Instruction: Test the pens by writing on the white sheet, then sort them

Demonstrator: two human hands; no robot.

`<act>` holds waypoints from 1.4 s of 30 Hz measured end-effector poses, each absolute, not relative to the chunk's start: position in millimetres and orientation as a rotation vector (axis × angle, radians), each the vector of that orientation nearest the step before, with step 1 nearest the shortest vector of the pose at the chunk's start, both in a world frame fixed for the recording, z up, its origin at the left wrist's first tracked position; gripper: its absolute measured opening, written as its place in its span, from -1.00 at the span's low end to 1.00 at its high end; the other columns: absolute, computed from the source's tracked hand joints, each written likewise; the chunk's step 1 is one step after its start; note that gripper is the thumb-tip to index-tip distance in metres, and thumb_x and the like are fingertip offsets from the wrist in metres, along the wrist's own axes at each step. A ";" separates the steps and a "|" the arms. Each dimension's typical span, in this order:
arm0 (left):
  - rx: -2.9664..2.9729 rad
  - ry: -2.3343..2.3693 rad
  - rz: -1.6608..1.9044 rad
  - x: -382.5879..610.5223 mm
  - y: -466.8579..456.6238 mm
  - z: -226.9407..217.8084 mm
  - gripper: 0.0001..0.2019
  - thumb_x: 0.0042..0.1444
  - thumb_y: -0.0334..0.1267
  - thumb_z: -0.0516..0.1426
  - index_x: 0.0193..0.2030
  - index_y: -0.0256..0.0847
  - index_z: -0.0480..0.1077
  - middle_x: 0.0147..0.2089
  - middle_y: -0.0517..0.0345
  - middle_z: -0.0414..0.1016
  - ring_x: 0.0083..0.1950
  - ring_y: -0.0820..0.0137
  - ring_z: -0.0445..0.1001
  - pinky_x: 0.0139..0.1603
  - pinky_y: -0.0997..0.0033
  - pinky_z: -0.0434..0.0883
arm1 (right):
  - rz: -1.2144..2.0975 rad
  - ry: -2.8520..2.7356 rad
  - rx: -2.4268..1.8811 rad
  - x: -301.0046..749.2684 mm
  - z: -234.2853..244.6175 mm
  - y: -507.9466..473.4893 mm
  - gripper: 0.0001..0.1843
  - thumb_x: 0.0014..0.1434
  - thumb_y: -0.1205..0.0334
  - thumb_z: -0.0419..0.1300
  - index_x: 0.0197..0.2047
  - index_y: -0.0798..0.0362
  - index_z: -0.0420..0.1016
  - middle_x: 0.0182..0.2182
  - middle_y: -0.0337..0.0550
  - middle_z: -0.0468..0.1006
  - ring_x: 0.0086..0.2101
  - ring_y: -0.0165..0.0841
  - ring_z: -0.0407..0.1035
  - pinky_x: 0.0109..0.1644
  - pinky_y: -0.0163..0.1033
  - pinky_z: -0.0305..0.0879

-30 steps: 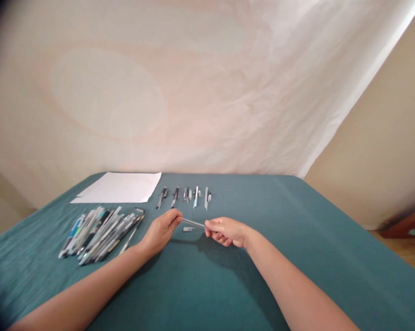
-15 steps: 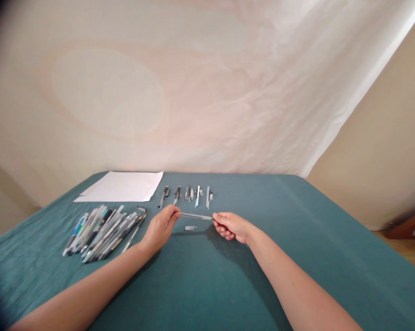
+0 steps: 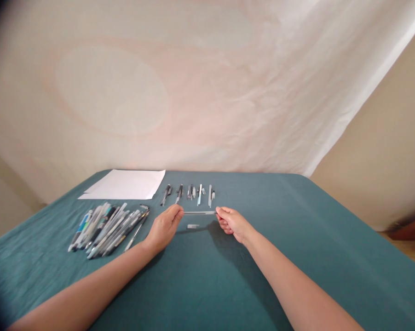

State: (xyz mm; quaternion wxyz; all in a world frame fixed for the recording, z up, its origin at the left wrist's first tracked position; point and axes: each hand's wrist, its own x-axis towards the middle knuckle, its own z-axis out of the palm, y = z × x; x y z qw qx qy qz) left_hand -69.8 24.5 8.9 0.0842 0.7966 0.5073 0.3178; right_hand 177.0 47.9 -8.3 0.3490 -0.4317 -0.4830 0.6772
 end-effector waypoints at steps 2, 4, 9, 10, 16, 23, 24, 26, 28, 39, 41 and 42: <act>2.362 1.523 0.951 -69.5 25.0 9.1 -0.75 0.29 -0.18 -0.19 -0.31 -0.14 0.23 -0.32 0.16 0.33 -0.29 0.38 0.34 -0.25 0.48 0.23 | 1.726 -1.260 -1.115 175.0 -8.8 46.2 -0.54 0.04 -0.19 0.15 -0.44 0.05 0.15 -0.67 -0.49 -0.01 -0.71 -0.63 -0.20 -0.69 -0.48 -0.31; 2.348 1.527 0.959 -69.2 26.0 8.6 -0.73 0.29 -0.17 -0.19 -0.33 -0.14 0.22 -0.34 0.17 0.33 -0.31 0.39 0.34 -0.25 0.48 0.22 | 1.696 -1.272 -1.103 173.5 -8.0 44.4 -0.54 0.04 -0.19 0.15 -0.44 0.05 0.16 -0.67 -0.49 -0.01 -0.71 -0.63 -0.20 -0.69 -0.48 -0.31; 2.272 1.577 0.958 -69.9 29.3 4.5 -0.65 0.30 -0.14 -0.18 -0.45 -0.17 0.23 -0.49 0.22 0.29 -0.42 0.42 0.31 -0.35 0.49 0.20 | 1.650 -1.304 -1.059 170.5 -5.0 42.4 -0.55 0.05 -0.18 0.14 -0.43 0.06 0.18 -0.66 -0.47 0.02 -0.69 -0.62 -0.14 -0.69 -0.49 -0.26; 2.257 1.574 0.969 -70.3 29.8 3.8 -0.65 0.30 -0.14 -0.17 -0.44 -0.17 0.26 -0.48 0.22 0.31 -0.42 0.43 0.32 -0.35 0.50 0.20 | 1.647 -1.302 -1.059 170.1 -5.2 42.6 -0.55 0.06 -0.18 0.14 -0.43 0.06 0.18 -0.66 -0.46 0.03 -0.69 -0.62 -0.13 -0.69 -0.49 -0.25; 2.205 1.383 1.088 -71.8 30.5 3.6 -0.84 0.19 -0.22 0.04 -0.14 -0.16 0.37 -0.25 0.18 0.44 -0.25 0.42 0.40 -0.20 0.50 0.30 | 1.689 -1.260 -1.078 172.3 -11.0 45.4 -0.57 0.08 -0.16 0.12 -0.43 0.05 0.17 -0.66 -0.46 0.03 -0.69 -0.61 -0.12 -0.69 -0.48 -0.24; 2.283 1.426 1.046 -72.5 32.6 0.4 -0.80 0.23 -0.20 -0.03 -0.27 -0.17 0.38 -0.28 0.14 0.46 -0.22 0.36 0.42 -0.19 0.45 0.30 | 1.692 -1.278 -1.060 172.0 -15.9 46.5 -0.58 0.11 -0.15 0.10 -0.42 0.05 0.19 -0.65 -0.44 0.05 -0.68 -0.60 -0.09 -0.69 -0.49 -0.22; 2.282 1.445 1.031 -73.2 33.7 -0.9 -0.77 0.25 -0.18 -0.05 -0.31 -0.17 0.38 -0.30 0.14 0.46 -0.23 0.35 0.43 -0.19 0.44 0.30 | 1.688 -1.287 -1.060 171.4 -16.5 46.5 -0.58 0.11 -0.16 0.10 -0.41 0.05 0.19 -0.65 -0.44 0.06 -0.68 -0.60 -0.09 -0.69 -0.49 -0.22; 2.270 1.471 1.004 -74.6 35.9 -3.6 -0.70 0.27 -0.16 -0.09 -0.36 -0.17 0.37 -0.32 0.14 0.46 -0.24 0.35 0.43 -0.20 0.43 0.30 | 1.680 -1.300 -1.059 170.5 -17.5 46.7 -0.59 0.12 -0.15 0.10 -0.41 0.05 0.19 -0.64 -0.43 0.06 -0.68 -0.60 -0.08 -0.70 -0.49 -0.21; 2.249 1.470 1.012 -75.4 37.2 -5.4 -0.74 0.26 -0.15 -0.07 -0.30 -0.17 0.38 -0.30 0.14 0.46 -0.24 0.35 0.43 -0.19 0.43 0.31 | 1.679 -1.304 -1.057 170.3 -17.9 47.1 -0.59 0.12 -0.15 0.09 -0.40 0.05 0.19 -0.63 -0.43 0.07 -0.68 -0.60 -0.07 -0.70 -0.49 -0.20; 2.254 1.454 0.982 -75.7 36.1 -4.5 -0.71 0.27 -0.14 -0.09 -0.33 -0.17 0.37 -0.34 0.15 0.45 -0.26 0.36 0.43 -0.22 0.44 0.30 | 1.693 -1.312 -1.050 171.6 -18.0 46.5 -0.61 0.12 -0.14 0.09 -0.39 0.05 0.21 -0.63 -0.41 0.11 -0.67 -0.59 -0.02 -0.70 -0.48 -0.17; 2.225 1.460 1.019 -76.1 36.7 -4.9 -0.78 0.24 -0.13 -0.04 -0.22 -0.16 0.37 -0.30 0.15 0.45 -0.27 0.37 0.42 -0.22 0.45 0.31 | 1.690 -1.314 -1.055 171.6 -18.7 46.6 -0.61 0.12 -0.14 0.09 -0.39 0.05 0.21 -0.62 -0.41 0.12 -0.67 -0.59 -0.02 -0.71 -0.48 -0.17; 2.215 1.451 1.039 -76.0 36.8 -4.8 -0.81 0.21 -0.14 0.01 -0.16 -0.16 0.35 -0.28 0.16 0.45 -0.26 0.38 0.42 -0.22 0.46 0.31 | 1.690 -1.314 -1.057 171.8 -18.9 46.8 -0.61 0.12 -0.14 0.10 -0.39 0.05 0.21 -0.62 -0.41 0.12 -0.67 -0.59 -0.02 -0.71 -0.48 -0.17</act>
